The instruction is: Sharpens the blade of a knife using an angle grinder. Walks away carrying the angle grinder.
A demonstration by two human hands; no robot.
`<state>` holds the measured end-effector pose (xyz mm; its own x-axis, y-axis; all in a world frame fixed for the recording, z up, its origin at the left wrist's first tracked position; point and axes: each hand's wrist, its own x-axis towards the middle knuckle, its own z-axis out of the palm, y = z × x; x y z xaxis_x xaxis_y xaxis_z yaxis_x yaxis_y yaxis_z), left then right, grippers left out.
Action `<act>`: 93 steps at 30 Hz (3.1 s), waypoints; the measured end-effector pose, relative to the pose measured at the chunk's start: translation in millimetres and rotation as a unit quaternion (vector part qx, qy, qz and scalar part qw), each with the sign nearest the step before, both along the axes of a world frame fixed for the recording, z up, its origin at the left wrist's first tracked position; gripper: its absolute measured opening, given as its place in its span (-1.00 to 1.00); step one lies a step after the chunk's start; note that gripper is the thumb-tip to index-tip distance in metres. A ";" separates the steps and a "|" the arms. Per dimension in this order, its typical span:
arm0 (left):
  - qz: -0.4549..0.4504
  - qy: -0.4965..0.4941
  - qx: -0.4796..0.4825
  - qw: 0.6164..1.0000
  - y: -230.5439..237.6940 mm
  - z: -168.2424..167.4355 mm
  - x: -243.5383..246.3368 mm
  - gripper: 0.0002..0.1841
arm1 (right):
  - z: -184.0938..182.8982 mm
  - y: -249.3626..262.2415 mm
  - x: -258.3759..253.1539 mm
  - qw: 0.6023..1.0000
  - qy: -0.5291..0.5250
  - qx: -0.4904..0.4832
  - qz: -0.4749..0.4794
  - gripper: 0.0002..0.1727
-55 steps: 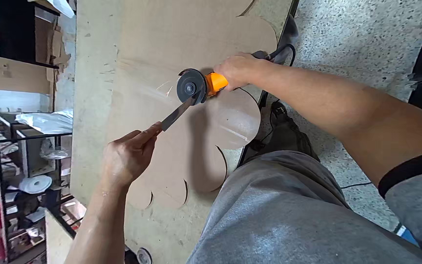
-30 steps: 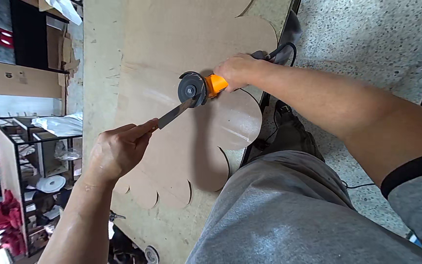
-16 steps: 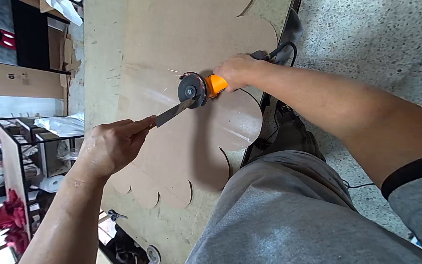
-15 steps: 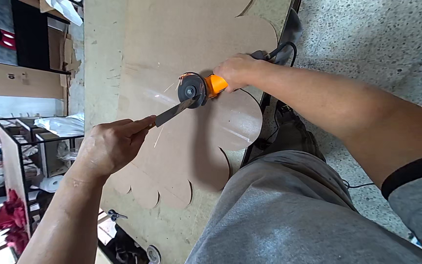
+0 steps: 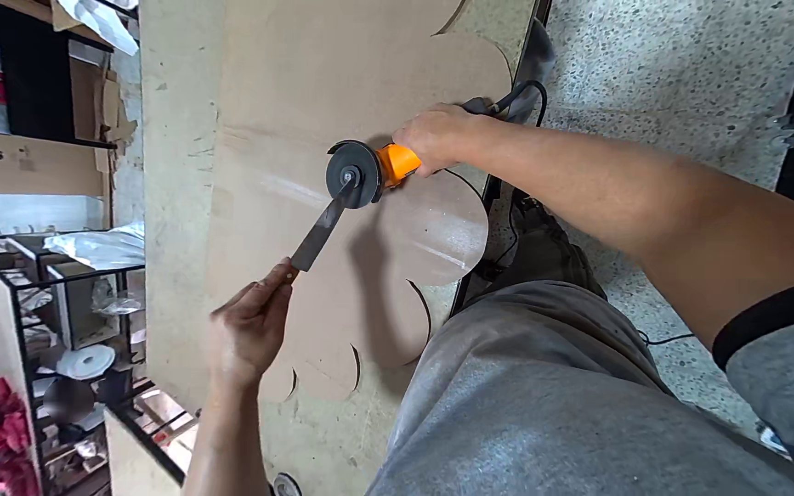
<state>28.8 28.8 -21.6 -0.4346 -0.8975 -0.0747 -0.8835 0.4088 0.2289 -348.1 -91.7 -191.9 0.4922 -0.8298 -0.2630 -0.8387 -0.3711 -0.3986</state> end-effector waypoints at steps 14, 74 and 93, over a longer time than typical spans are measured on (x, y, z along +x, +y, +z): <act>0.004 0.016 -0.014 1.000 12.9 -32.2 -12.5 -0.63 | 0.0 -1.7 2.0 1.000 0.014 -0.001 0.005 -0.34; -0.081 -0.090 -0.024 0.992 -22.5 10.7 -22.8 -0.63 | 1.0 -3.9 2.3 1.000 0.006 0.005 0.005 -0.35; -0.113 -0.110 -0.003 0.987 -43.2 31.1 -30.4 -0.64 | 1.7 -4.4 2.5 1.000 0.003 0.005 0.005 -0.35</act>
<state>-1.6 -14.3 9.5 -0.5978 -0.7799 -0.1855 -0.7975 0.6021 0.0388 -345.6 -96.1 -190.1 0.4993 -0.8220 -0.2739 -0.8371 -0.3760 -0.3973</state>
